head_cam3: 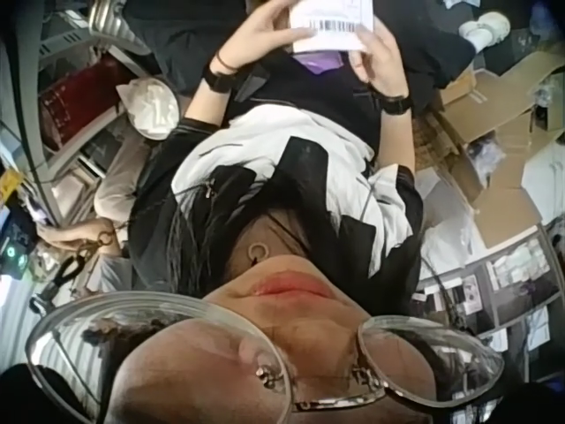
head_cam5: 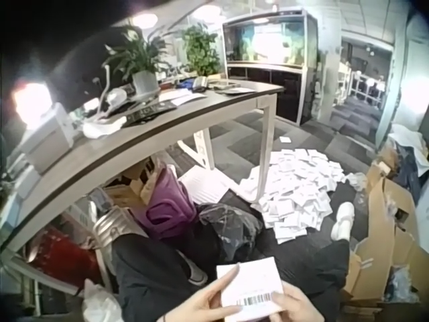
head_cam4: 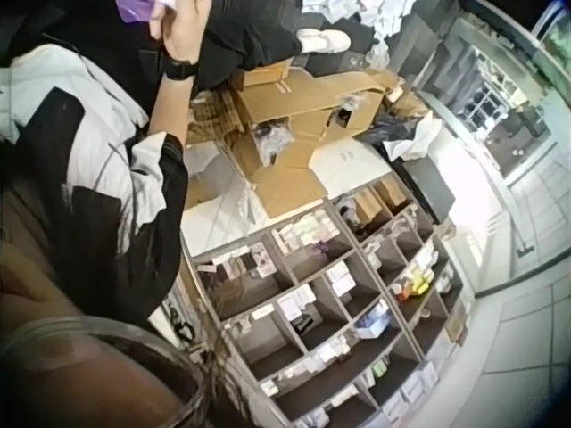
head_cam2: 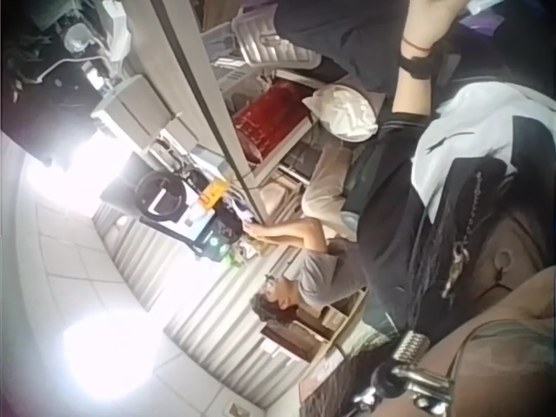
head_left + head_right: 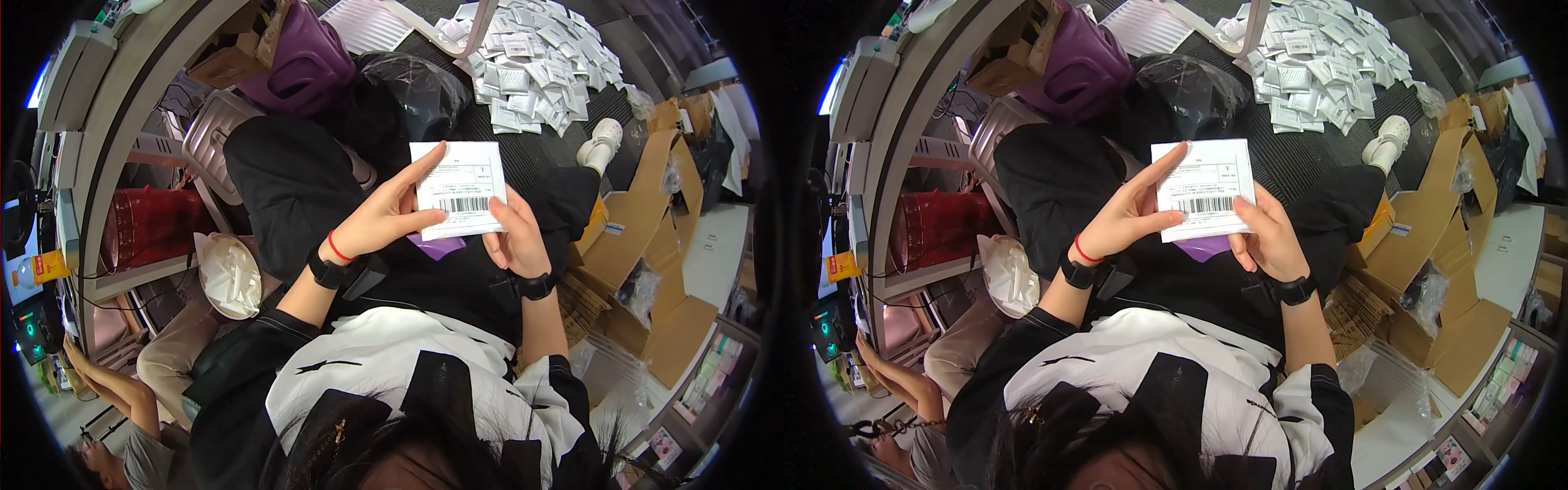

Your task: The person packs small items by placing a black package into a white padded envelope, adhering a shipping label to it, and setting it aside. They then repeat the process with another item, envelope, and label.

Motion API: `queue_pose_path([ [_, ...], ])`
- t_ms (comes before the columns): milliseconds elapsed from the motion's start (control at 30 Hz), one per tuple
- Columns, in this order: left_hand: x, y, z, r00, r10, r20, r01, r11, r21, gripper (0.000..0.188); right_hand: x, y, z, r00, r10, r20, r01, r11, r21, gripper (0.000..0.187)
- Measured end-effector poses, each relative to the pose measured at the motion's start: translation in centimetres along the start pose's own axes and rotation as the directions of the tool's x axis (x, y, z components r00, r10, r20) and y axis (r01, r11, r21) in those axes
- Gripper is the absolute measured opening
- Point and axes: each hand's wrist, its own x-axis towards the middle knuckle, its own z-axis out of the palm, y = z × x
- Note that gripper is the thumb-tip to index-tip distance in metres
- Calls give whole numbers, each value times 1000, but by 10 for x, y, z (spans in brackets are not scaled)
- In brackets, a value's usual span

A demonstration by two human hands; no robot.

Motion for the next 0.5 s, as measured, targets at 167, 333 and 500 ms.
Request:
queue_pose_path([
  [167,-7,4,-21,955,-242,173,248,969,-15,62,11,-1,-34,982,181,59,-177,982,-66,34],
  [333,-24,9,-36,989,-126,77,100,954,283,57,55,-83,-105,968,-124,-218,113,992,-60,48],
  [500,-43,59,-47,999,-11,-37,28,858,513,49,72,-54,-87,993,118,9,-108,936,-336,53],
])
